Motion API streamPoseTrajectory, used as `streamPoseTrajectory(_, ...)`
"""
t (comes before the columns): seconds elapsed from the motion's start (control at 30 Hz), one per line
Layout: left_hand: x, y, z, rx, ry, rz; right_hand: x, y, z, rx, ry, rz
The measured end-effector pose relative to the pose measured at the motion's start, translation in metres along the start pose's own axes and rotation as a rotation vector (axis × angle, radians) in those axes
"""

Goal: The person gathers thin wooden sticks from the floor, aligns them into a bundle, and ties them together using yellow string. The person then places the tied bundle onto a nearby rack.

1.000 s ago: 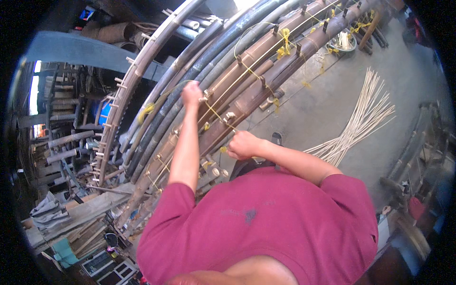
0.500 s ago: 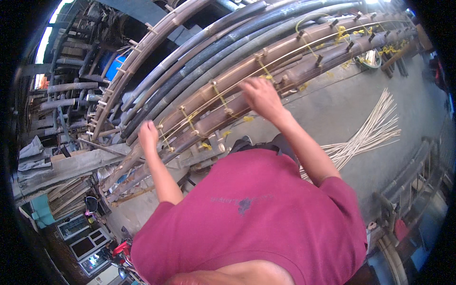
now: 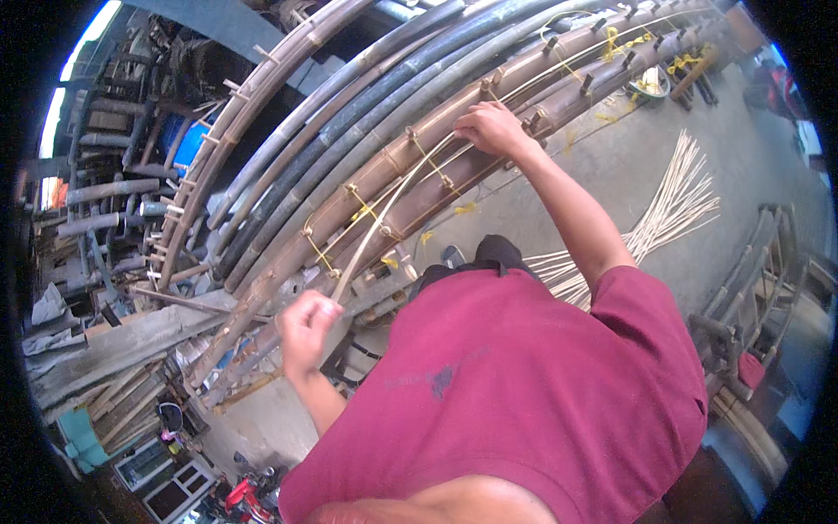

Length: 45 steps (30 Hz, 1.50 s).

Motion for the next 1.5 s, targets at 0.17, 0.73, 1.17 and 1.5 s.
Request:
streamPoseTrajectory(0.17, -0.033, 0.007, 0.012, -0.683, 0.154, 0.056, 0.002, 0.003, -0.007, -0.041, 0.019, 0.014)
streamPoseTrajectory(0.73, -0.231, -0.193, 0.048, -0.498, -0.074, -0.115, 0.114, -0.074, 0.089, -2.528, -0.898, -0.102)
streamPoseTrajectory(1.17, -0.249, -0.178, 0.067, -0.146, -0.086, 0.120, -0.091, -0.031, 0.060, -0.208, -0.076, 0.095)
streamPoseTrajectory(1.5, -0.245, -0.174, 0.066, -0.141, -0.056, -0.020, 0.088, -0.066, 0.100, -0.615, 0.161, 0.247)
Point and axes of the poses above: each hand's wrist, its own x-axis away from the middle knuckle, its own y-axis out of the back of the hand, z = x × y, the point moved 2 cm from there along -x, towards the middle knuckle
